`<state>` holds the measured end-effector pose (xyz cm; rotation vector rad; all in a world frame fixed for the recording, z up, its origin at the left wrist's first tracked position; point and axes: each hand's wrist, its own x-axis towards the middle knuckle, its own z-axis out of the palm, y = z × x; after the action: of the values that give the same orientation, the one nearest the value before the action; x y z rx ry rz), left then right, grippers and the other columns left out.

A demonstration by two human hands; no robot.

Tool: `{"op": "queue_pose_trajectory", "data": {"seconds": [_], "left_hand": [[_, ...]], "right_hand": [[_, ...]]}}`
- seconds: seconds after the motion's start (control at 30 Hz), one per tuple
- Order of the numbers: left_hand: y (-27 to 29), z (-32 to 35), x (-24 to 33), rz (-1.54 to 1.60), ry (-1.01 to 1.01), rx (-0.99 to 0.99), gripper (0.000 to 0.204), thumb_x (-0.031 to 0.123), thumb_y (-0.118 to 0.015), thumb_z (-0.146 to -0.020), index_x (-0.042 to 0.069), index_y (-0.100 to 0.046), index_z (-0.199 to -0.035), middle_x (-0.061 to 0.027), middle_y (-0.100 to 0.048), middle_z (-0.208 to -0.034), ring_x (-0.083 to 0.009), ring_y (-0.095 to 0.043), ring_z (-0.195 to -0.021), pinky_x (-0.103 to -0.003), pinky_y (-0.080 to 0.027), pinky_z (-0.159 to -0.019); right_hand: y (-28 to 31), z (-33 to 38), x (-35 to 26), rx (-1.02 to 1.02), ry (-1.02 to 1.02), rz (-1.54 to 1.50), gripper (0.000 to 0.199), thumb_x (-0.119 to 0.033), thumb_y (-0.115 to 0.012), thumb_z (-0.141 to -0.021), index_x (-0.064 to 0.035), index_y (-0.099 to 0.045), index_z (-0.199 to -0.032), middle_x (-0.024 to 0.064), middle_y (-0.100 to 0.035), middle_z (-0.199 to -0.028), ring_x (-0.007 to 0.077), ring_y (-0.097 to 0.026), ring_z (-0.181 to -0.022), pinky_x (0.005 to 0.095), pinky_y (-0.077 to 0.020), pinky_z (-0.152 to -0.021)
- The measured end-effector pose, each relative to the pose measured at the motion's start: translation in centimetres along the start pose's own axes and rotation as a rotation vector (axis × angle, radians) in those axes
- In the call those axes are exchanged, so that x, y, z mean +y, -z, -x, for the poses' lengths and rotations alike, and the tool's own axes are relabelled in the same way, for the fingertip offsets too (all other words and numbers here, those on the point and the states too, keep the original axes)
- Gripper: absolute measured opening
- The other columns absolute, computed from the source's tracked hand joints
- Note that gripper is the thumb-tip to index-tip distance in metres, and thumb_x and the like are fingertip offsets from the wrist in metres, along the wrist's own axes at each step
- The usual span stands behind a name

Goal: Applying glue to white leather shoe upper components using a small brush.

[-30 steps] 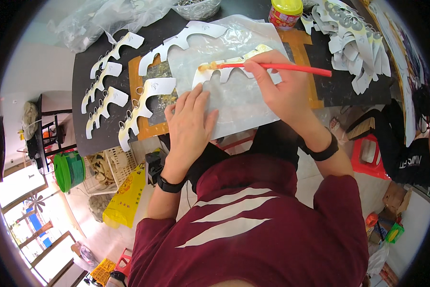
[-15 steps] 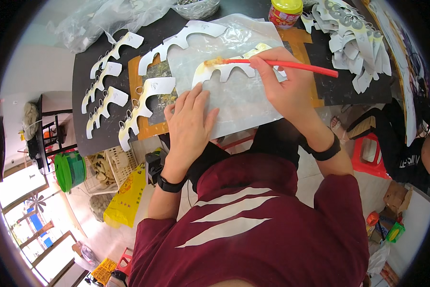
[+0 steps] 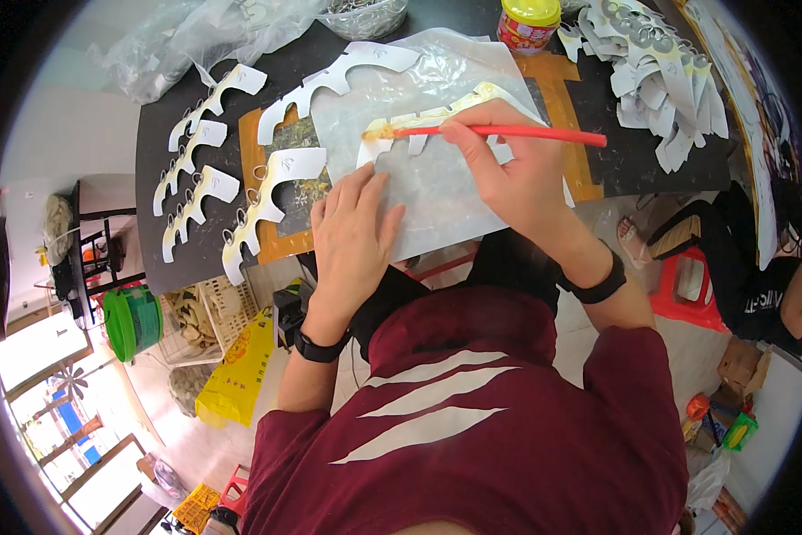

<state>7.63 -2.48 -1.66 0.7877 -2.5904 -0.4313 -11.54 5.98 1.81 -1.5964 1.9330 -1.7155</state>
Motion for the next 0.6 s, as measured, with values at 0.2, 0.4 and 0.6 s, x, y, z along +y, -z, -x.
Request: {"op": "queue_pose_trajectory", "data": {"seconds": [0.2,0.4,0.6], "left_hand": [[0.1,0.0,-0.2,0.003,-0.007,0.004,0.038,0.022,-0.065,-0.084,0.006,-0.058,-0.118,-0.0104,-0.056,-0.124,-0.0276,-0.052,-0.115,-0.041,-0.036,-0.093],[0.0,-0.2,0.0,-0.003,-0.008,-0.001,0.037,0.022,-0.066,-0.084,0.006,-0.059,-0.117,-0.0098,-0.056,-0.123,-0.027,-0.052,-0.115,-0.041,-0.035,-0.094],[0.1,-0.1,0.0,-0.021,0.001,-0.004,0.037,0.022,-0.065,-0.084,0.006,-0.059,-0.117,-0.0101,-0.056,-0.123,-0.0269,-0.052,-0.115,-0.041,-0.035,-0.095]], "right_hand": [[0.9,0.3,0.1,0.003,-0.031,0.034,0.004,-0.005,-0.066,-0.085,-0.0017,-0.066,-0.086,0.0033,-0.067,-0.077,0.0107,-0.059,-0.067,0.0243,-0.0418,-0.059],[0.6,0.6,0.3,0.008,-0.036,0.02,0.004,-0.006,-0.065,-0.086,-0.0033,-0.067,-0.087,0.0027,-0.067,-0.077,0.0096,-0.058,-0.067,0.0242,-0.0399,-0.059],[2.5,0.7,0.7,0.067,-0.071,0.094,0.005,-0.008,-0.064,-0.087,-0.0039,-0.067,-0.087,0.0018,-0.067,-0.077,0.0091,-0.058,-0.067,0.0244,-0.0385,-0.058]]}}
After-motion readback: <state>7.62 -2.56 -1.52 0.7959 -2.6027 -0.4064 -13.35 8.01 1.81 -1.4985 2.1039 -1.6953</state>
